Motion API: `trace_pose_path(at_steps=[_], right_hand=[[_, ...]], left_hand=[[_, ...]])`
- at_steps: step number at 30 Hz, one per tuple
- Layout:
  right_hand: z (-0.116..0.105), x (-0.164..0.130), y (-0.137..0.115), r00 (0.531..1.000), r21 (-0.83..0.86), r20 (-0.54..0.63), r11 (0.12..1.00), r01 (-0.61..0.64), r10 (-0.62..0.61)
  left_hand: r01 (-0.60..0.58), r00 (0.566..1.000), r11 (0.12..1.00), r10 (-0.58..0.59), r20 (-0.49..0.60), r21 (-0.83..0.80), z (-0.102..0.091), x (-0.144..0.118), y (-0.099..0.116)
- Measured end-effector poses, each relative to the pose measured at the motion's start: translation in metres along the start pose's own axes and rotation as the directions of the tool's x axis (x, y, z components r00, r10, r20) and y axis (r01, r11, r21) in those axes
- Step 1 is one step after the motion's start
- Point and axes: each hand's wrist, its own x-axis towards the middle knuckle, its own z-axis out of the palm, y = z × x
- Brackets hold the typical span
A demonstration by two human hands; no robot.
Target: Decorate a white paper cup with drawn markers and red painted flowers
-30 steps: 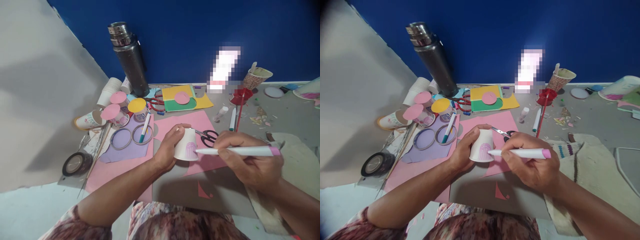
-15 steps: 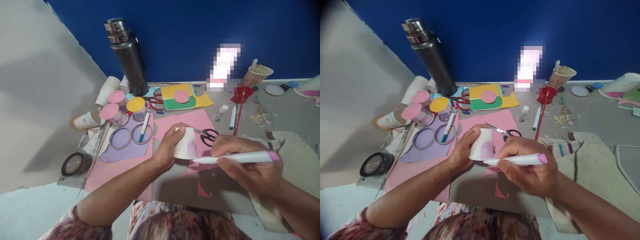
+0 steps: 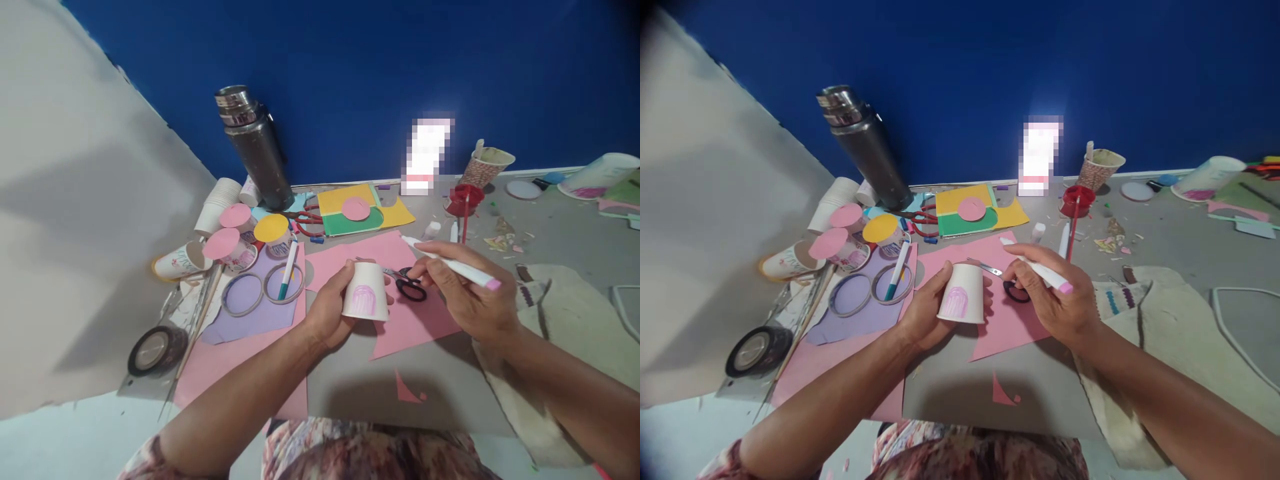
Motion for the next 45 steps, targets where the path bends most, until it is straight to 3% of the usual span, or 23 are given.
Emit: trace_pose_path(at_steps=[6,12,15,17,20,22,24,27,30,34,39,45], right_hand=[[0.001,-0.002,0.007,0.966,-0.064,0.251,0.995,0.077,-0.059],[0.011,-0.004,0.013,0.912,-0.120,0.370,0.964,0.236,-0.177],[0.010,-0.003,0.015,0.917,-0.111,0.352,0.964,0.241,-0.189],[0.007,-0.001,0.017,0.928,-0.123,0.312,0.960,0.251,-0.203],[0.003,0.005,0.022,0.951,-0.162,0.221,0.954,0.254,-0.216],[0.000,0.008,0.026,0.954,-0.165,0.191,0.951,0.261,-0.229],[-0.001,0.010,0.030,0.948,-0.153,0.212,0.950,0.273,-0.238],[-0.005,0.013,0.031,0.926,-0.133,0.283,0.946,0.297,-0.251],[-0.008,0.015,0.029,0.912,-0.111,0.317,0.945,0.308,-0.260],[-0.012,0.017,0.023,0.927,-0.077,0.295,0.961,0.266,-0.232],[-0.017,0.013,0.016,0.975,0.026,0.136,0.985,0.173,-0.175],[-0.021,0.013,0.006,0.954,0.191,0.081,0.944,0.268,-0.288]], left_hand=[[-0.036,0.999,0.999,0.036,-0.010,0.005,0.000,0.001,-0.003],[-0.045,0.999,0.999,0.045,-0.026,0.031,0.003,0.002,-0.006],[-0.089,0.995,0.993,0.092,-0.038,0.078,0.003,0.000,-0.004],[-0.177,0.982,0.974,0.184,-0.037,0.143,0.001,-0.003,0.001],[-0.327,0.944,0.898,0.298,0.139,0.294,-0.003,-0.008,0.011],[-0.376,0.922,0.835,0.293,0.253,0.402,-0.006,-0.011,0.017],[-0.411,0.909,0.738,0.287,0.302,0.536,-0.010,-0.012,0.022],[-0.490,0.869,0.499,0.346,0.354,0.715,-0.013,-0.011,0.027],[-0.510,0.852,0.374,0.346,0.393,0.775,-0.015,-0.008,0.031],[-0.508,0.846,0.345,0.372,0.382,0.789,-0.015,-0.007,0.035],[-0.488,0.837,0.334,0.440,0.325,0.806,-0.013,-0.005,0.037],[-0.485,0.839,0.358,0.447,0.309,0.798,-0.019,-0.002,0.037]])
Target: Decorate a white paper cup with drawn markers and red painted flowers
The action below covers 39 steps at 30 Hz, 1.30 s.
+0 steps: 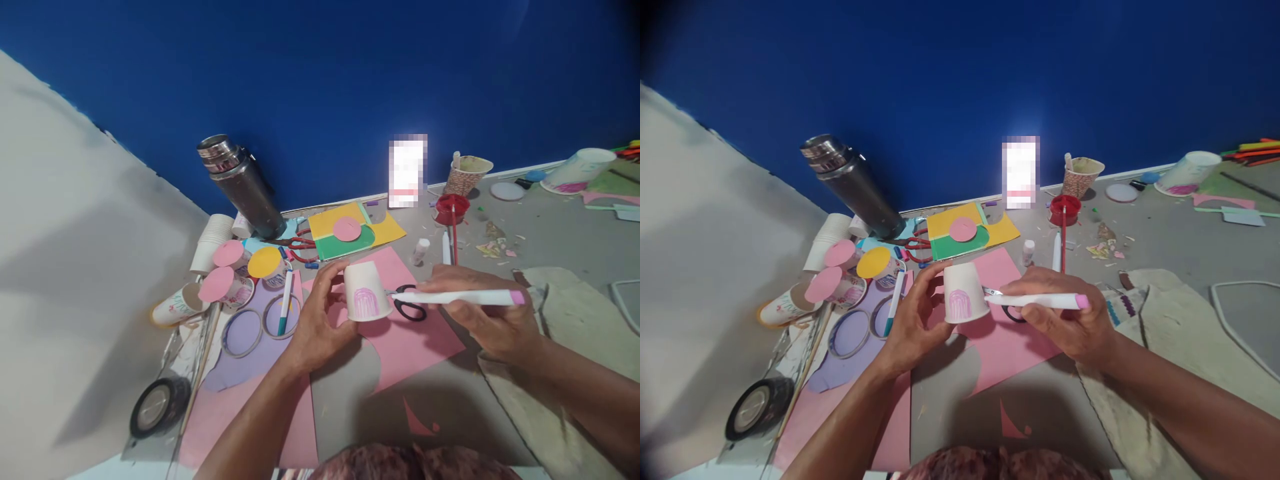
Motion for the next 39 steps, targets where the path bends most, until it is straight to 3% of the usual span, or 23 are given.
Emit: trace_pose_path(at_steps=[6,12,18,22,25,28,31,34,37,39], right_hand=[[0.006,-0.001,0.000,0.994,-0.061,-0.032,0.993,-0.104,0.102],[0.011,0.000,0.010,0.999,-0.299,0.000,0.953,0.038,-0.040],[0.010,-0.004,0.012,0.971,-0.298,-0.119,0.926,-0.232,0.205],[0.006,-0.006,0.013,0.910,-0.114,-0.175,0.910,-0.399,0.377],[0.007,-0.004,0.012,0.880,-0.010,-0.198,0.897,-0.442,0.431],[0.008,-0.002,0.011,0.893,0.032,-0.154,0.905,-0.423,0.423],[0.008,-0.004,0.012,0.931,-0.011,0.037,0.932,-0.363,0.363],[0.009,-0.009,0.017,0.953,-0.148,0.177,0.964,-0.223,0.248],[0.013,-0.014,0.021,0.963,-0.265,0.225,0.961,-0.082,0.145],[0.016,-0.015,0.021,0.964,-0.310,0.231,0.949,-0.057,0.134]], left_hand=[[0.035,0.999,0.999,-0.035,0.003,-0.039,0.001,-0.001,-0.003],[0.059,0.988,0.993,-0.074,-0.139,-0.106,0.001,0.003,-0.001],[0.132,0.991,0.973,-0.134,0.000,-0.191,0.006,0.000,0.002],[0.131,0.991,0.966,-0.126,0.039,-0.223,0.014,-0.001,-0.001],[0.129,0.989,0.969,-0.112,0.092,-0.210,0.018,-0.003,-0.002],[0.130,0.984,0.967,-0.098,0.151,-0.221,0.021,-0.005,0.000],[0.163,0.972,0.955,-0.111,0.208,-0.248,0.023,-0.008,0.001],[0.170,0.969,0.943,-0.107,0.221,-0.285,0.023,-0.009,0.000],[0.165,0.970,0.942,-0.101,0.222,-0.291,0.022,-0.009,-0.001],[0.165,0.968,0.952,-0.105,0.230,-0.259,0.019,-0.008,0.000]])
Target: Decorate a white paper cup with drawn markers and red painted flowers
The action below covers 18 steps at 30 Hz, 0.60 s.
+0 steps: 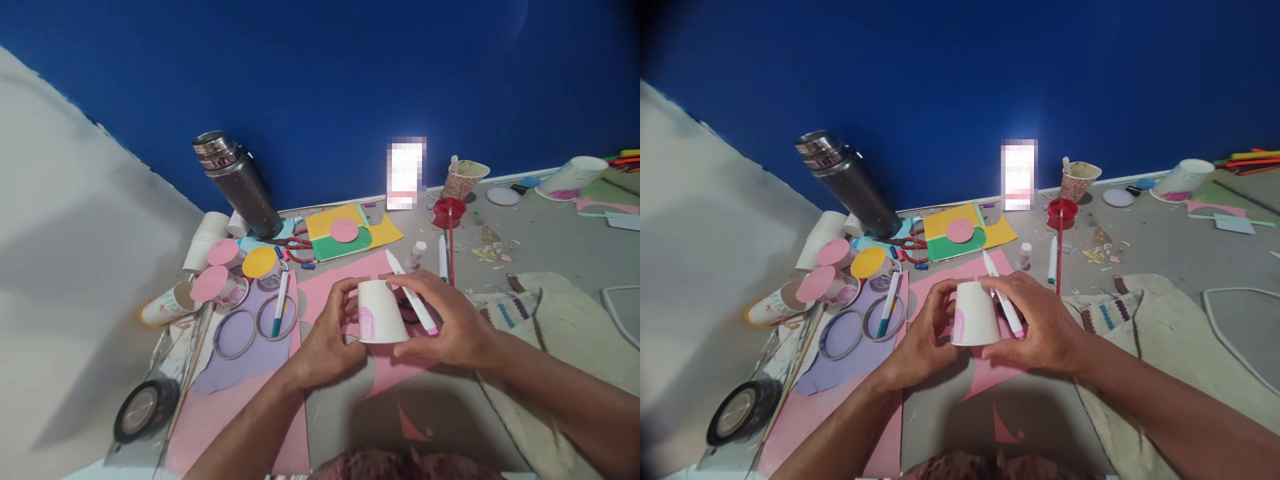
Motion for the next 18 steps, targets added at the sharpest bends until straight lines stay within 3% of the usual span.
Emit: trace_pose_path(at_steps=[7,13,16,18], right_hand=[[-0.008,0.003,-0.005,0.998,0.012,0.062,1.000,-0.020,0.020],[-0.023,0.008,-0.022,0.983,0.113,-0.179,0.992,0.051,-0.030],[-0.027,0.010,-0.028,0.968,0.072,-0.193,0.982,0.176,-0.159],[-0.027,0.010,-0.030,0.968,0.029,-0.184,0.984,0.177,-0.169]], left_hand=[[0.067,0.997,0.996,-0.069,0.018,0.059,-0.007,0.000,0.013],[0.050,0.999,0.997,-0.050,0.002,0.063,-0.008,0.000,0.011],[0.050,0.999,0.996,-0.051,0.010,0.070,-0.006,0.000,0.011],[0.059,0.998,0.996,-0.060,0.021,0.067,-0.004,0.000,0.012]])
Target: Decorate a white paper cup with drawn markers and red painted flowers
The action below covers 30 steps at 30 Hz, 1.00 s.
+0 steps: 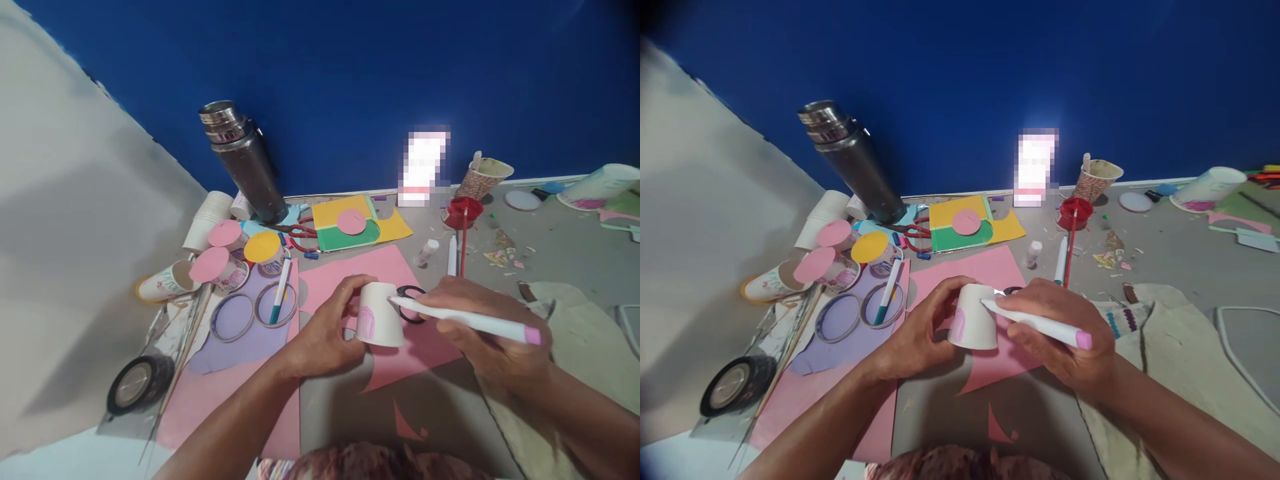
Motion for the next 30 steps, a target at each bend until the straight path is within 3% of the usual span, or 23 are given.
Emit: trace_pose_path(at_steps=[5,14,30], right_hand=[[0.0039,-0.0023,-0.0014,0.994,-0.006,-0.024,0.994,-0.106,0.106],[0.0013,0.0061,-0.0018,0.999,-0.070,0.006,0.997,-0.042,0.042],[0.0048,0.0065,-0.0004,0.999,-0.050,-0.007,0.998,-0.045,0.044]], left_hand=[[-0.001,1.000,1.000,0.001,0.009,-0.013,0.0028,-0.0001,0.0014],[-0.019,1.000,0.998,0.019,0.001,0.057,0.0043,-0.0007,-0.0019],[-0.033,0.999,0.997,0.033,0.000,0.073,0.0057,-0.0012,-0.0021]])
